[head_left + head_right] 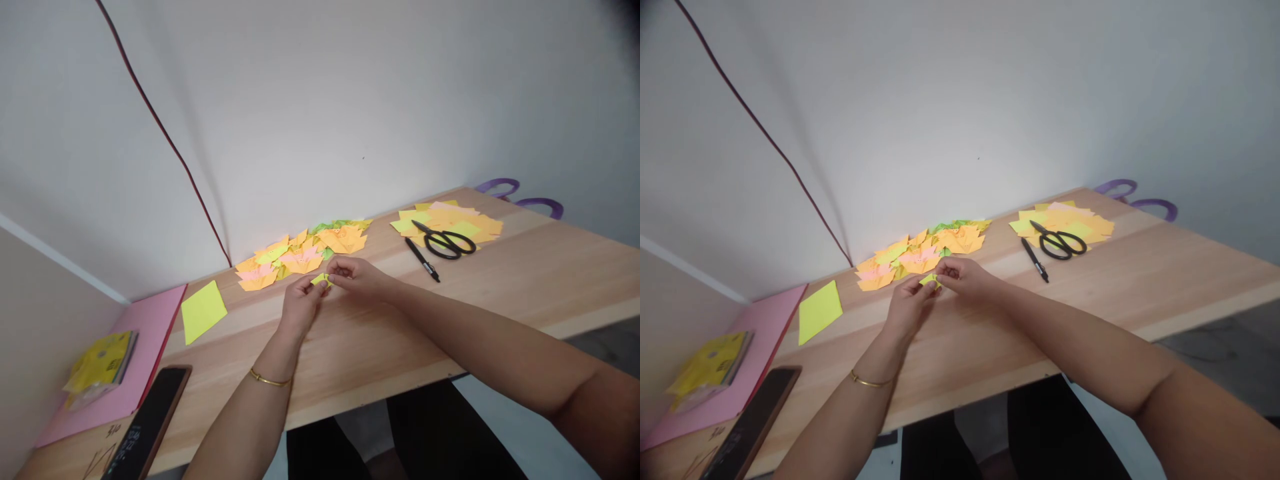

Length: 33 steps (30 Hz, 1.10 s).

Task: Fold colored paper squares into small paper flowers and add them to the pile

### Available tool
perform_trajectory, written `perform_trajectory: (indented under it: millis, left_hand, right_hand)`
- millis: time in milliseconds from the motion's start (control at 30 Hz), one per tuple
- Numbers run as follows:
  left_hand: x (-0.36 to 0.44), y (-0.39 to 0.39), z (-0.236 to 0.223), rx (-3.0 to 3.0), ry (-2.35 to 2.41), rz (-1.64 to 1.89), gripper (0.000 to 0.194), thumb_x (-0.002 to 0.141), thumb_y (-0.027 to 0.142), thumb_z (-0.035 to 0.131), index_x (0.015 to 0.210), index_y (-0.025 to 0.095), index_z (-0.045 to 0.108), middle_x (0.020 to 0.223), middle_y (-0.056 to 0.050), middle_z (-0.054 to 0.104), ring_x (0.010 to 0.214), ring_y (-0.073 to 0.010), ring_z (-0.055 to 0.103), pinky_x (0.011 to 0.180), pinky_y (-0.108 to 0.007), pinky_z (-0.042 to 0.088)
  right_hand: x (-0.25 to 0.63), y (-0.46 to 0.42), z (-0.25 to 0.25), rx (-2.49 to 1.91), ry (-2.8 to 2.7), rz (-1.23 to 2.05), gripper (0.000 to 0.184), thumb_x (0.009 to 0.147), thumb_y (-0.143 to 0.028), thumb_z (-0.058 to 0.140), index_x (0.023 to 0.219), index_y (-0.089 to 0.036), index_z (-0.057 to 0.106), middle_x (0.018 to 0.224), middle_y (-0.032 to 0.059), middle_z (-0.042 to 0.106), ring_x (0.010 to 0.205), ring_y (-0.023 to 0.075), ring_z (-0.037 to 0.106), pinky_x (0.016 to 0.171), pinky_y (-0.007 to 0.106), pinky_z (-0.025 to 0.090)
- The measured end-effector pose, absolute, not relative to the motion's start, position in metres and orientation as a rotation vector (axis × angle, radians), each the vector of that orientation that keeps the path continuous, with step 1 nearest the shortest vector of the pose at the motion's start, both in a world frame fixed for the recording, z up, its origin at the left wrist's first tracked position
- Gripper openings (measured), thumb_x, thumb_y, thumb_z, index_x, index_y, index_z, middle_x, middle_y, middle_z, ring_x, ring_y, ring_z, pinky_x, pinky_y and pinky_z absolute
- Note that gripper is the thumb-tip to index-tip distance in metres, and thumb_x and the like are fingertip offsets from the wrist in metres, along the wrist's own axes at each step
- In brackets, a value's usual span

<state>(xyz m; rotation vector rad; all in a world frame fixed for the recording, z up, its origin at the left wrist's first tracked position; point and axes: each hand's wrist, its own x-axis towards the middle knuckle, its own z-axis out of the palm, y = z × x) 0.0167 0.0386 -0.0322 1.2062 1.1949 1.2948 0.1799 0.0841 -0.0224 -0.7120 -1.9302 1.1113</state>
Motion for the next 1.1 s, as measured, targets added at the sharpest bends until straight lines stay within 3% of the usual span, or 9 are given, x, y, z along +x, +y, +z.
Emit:
perform_trajectory:
  millis: [133,500,767,1100]
  left_hand:
    - [0.0181,0.0374,-0.0295,1.222,1.208,1.275,0.024,0.067,0.034,0.071,0.080,0.014,0.071,0.068,-0.003,0.065,0.067,-0.0126,0.059,0.068,-0.025,0.047]
    - [0.0207,0.0318,-0.0256,1.376,1.243,1.239,0.021,0.069,0.036,0.069,0.068,0.015,0.069,0.063,-0.002,0.063,0.061,-0.0117,0.056,0.060,-0.022,0.042]
    - [0.0185,0.0389,-0.0298,1.059,1.152,1.367,0.026,0.062,0.032,0.074,0.080,0.014,0.068,0.071,-0.002,0.064,0.062,-0.0103,0.058,0.067,-0.025,0.048]
    - [0.0182,0.0389,-0.0319,1.088,1.114,1.328,0.024,0.064,0.030,0.073,0.080,0.013,0.068,0.069,-0.002,0.063,0.063,-0.0099,0.057,0.067,-0.025,0.048]
  right_hand:
    - [0.1794,0.0819,-0.0214,-0.702,-1.929,1.127,0.016,0.079,-0.032,0.056,0.081,-0.016,0.055,0.077,0.0025,0.058,0.065,0.0110,0.050,0.059,0.024,0.040]
    - [0.1817,0.0791,-0.0147,-0.604,-2.079,0.822,0.011,0.079,-0.025,0.053,0.071,-0.018,0.052,0.067,0.0009,0.056,0.064,0.0124,0.049,0.061,0.025,0.040]
    - [0.1836,0.0861,-0.0223,-0.748,-1.953,1.111,0.027,0.086,-0.038,0.046,0.097,-0.016,0.059,0.091,0.0053,0.061,0.076,0.0132,0.055,0.071,0.027,0.044]
    - [0.1810,0.0841,-0.0234,-0.793,-1.996,0.978,0.017,0.080,-0.032,0.053,0.078,-0.016,0.059,0.075,0.0018,0.056,0.067,0.0112,0.049,0.061,0.023,0.039]
